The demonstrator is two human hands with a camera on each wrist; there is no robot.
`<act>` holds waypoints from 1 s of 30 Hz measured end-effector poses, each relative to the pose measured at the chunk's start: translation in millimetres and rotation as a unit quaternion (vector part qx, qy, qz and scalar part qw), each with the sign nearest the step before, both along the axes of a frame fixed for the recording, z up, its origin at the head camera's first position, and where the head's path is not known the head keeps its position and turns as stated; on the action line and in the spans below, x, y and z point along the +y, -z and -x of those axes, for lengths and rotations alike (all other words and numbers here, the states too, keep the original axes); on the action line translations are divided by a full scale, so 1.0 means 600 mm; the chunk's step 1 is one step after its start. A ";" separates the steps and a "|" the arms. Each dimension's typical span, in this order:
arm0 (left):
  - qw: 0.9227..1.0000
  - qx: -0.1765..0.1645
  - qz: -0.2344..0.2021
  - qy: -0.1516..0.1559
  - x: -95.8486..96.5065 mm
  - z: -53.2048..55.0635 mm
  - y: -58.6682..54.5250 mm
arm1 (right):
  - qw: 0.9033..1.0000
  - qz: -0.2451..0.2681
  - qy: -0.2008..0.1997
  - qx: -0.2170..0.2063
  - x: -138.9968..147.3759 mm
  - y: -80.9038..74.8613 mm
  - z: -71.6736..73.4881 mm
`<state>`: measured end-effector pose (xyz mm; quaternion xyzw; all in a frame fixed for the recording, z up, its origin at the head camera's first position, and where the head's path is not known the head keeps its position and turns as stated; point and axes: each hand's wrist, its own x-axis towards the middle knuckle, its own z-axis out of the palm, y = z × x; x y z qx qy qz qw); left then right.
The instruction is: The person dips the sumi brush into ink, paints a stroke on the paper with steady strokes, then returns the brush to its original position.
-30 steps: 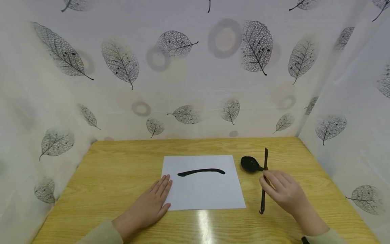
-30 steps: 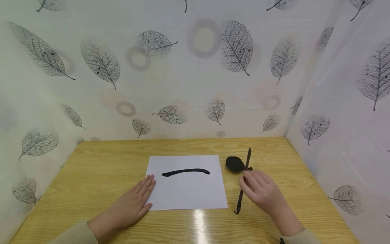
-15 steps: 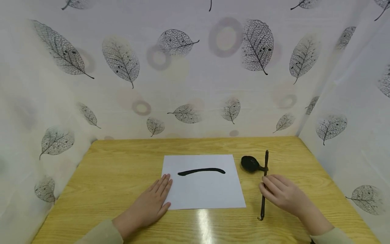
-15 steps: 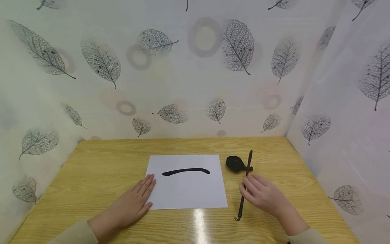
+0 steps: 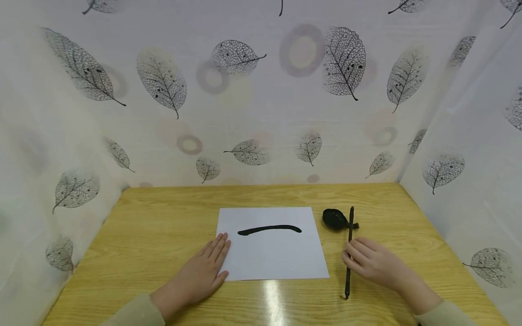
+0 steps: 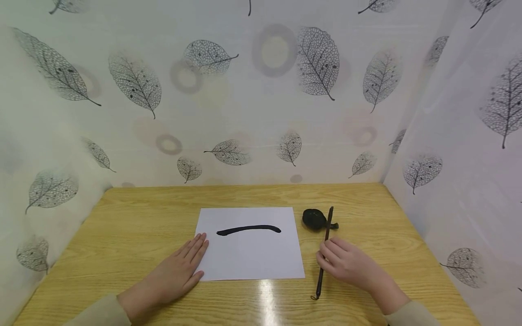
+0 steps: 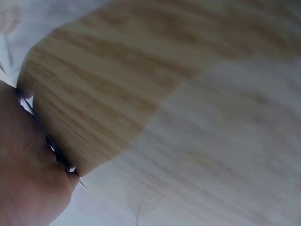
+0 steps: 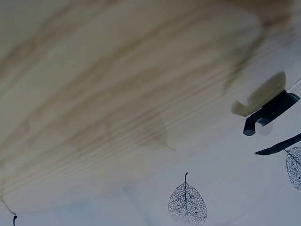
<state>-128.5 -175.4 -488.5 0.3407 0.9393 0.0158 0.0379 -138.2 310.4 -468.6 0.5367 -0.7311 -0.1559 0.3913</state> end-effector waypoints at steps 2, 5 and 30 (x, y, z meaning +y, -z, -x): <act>1.000 0.001 -0.001 0.000 0.000 0.000 0.000 | 1.000 -0.014 0.010 -0.004 0.003 0.003 0.000; 1.000 0.002 -0.002 0.000 0.000 -0.001 0.000 | 1.000 -0.021 0.011 -0.010 0.004 0.008 0.003; 1.000 -0.003 -0.013 -0.003 -0.003 0.004 0.009 | 0.997 -0.070 0.022 -0.025 0.008 0.023 0.006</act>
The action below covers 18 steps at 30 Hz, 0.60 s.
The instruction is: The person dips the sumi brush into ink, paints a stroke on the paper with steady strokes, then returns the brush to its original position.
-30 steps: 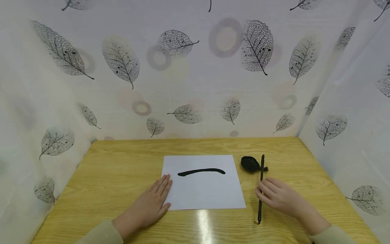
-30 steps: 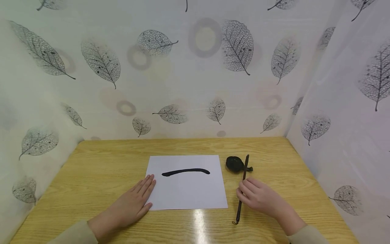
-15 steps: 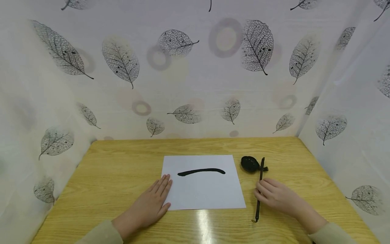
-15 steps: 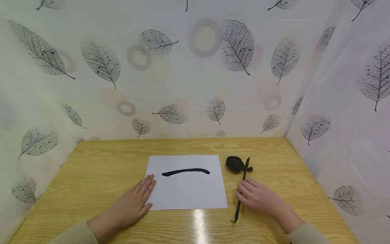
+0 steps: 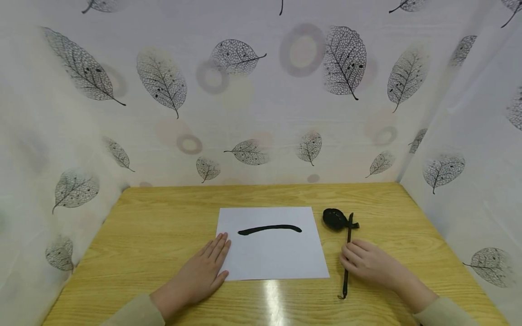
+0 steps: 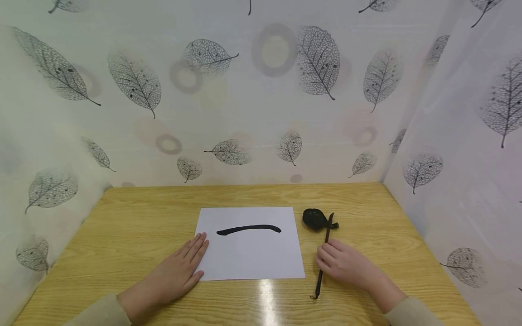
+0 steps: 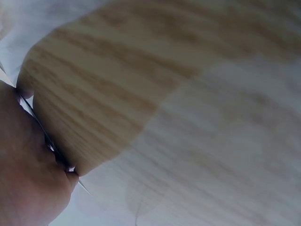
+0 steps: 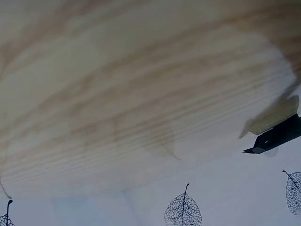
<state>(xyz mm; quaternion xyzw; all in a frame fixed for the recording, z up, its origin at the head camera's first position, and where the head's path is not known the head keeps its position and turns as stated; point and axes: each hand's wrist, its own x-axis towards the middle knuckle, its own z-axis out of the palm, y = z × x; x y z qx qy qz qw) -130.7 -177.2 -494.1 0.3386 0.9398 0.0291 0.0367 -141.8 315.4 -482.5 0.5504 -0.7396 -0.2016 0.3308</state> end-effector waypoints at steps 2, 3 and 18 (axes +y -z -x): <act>1.000 -0.003 -0.001 -0.002 0.001 0.001 0.001 | 1.000 -0.001 0.000 -0.003 0.000 0.000 -0.001; 1.000 -0.005 0.001 -0.003 0.001 0.001 0.001 | 1.000 -0.002 0.001 -0.004 0.000 0.000 -0.001; 1.000 -0.021 -0.003 -0.012 0.003 -0.002 -0.006 | 1.000 -0.002 0.005 -0.025 0.002 0.006 -0.003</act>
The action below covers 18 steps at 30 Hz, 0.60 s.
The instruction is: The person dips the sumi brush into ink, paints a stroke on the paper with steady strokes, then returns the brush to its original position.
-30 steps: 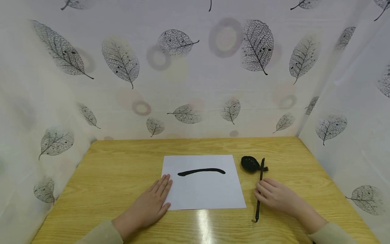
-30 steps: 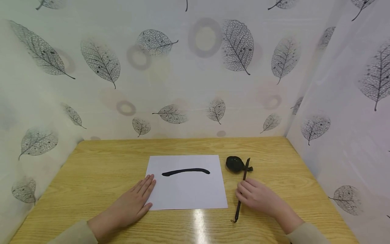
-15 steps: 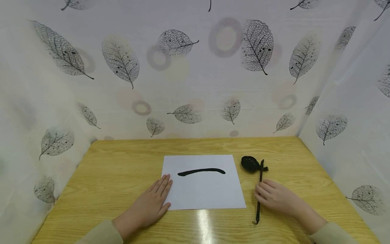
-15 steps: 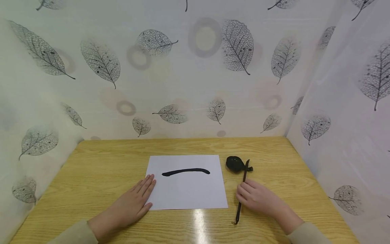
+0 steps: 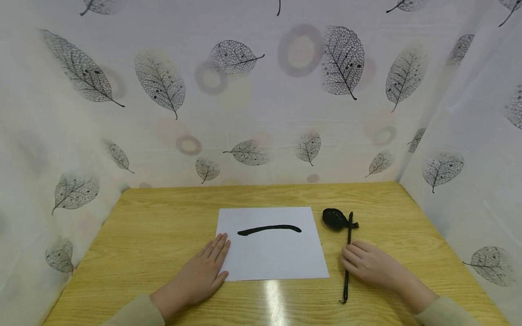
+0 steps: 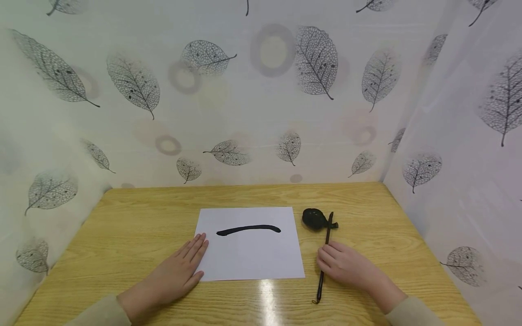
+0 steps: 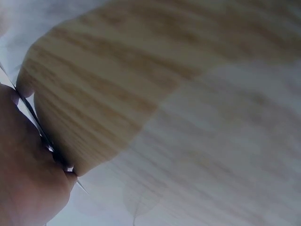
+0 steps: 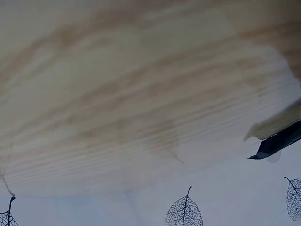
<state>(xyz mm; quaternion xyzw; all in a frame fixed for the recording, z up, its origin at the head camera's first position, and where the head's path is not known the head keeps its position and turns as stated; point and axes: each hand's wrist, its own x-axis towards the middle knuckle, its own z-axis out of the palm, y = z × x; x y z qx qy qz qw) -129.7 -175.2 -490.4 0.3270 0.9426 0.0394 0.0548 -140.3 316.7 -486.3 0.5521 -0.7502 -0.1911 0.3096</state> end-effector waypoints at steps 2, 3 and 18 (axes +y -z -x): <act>1.000 0.001 -0.003 0.000 0.000 0.000 0.000 | 1.000 -0.001 -0.001 0.000 0.001 0.000 0.000; 1.000 0.002 -0.005 -0.001 0.001 0.000 0.000 | 1.000 0.000 -0.002 -0.001 0.000 0.000 0.000; 1.000 -0.008 -0.021 -0.004 -0.001 0.003 0.007 | 1.000 0.013 -0.007 -0.007 0.000 0.003 0.000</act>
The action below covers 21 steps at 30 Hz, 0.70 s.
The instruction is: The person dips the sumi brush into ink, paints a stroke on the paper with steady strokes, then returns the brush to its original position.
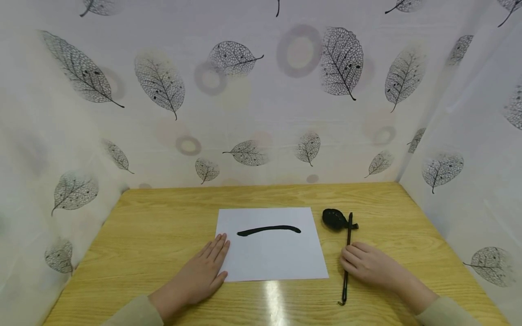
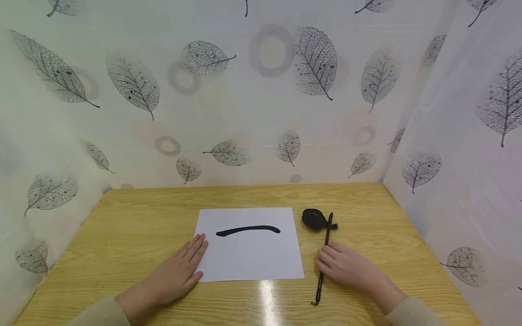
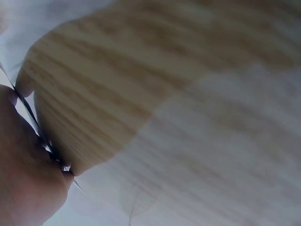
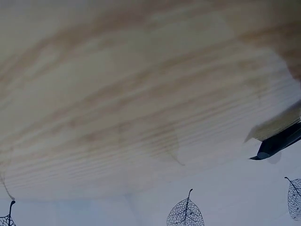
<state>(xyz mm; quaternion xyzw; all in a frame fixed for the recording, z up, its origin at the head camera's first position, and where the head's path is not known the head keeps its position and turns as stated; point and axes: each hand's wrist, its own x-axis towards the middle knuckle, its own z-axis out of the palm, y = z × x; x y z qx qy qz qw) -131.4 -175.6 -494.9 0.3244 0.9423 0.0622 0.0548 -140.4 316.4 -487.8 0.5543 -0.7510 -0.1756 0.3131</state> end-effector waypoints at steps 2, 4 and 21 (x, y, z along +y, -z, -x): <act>1.000 0.000 0.001 0.000 0.000 0.001 0.001 | 1.000 0.001 -0.001 0.000 0.000 0.000 0.000; 1.000 0.000 0.004 -0.001 0.000 0.001 0.000 | 1.000 0.004 -0.002 -0.002 0.000 0.000 0.001; 1.000 0.003 -0.003 -0.002 -0.005 -0.003 -0.004 | 1.000 -0.001 -0.005 0.019 0.007 -0.008 -0.004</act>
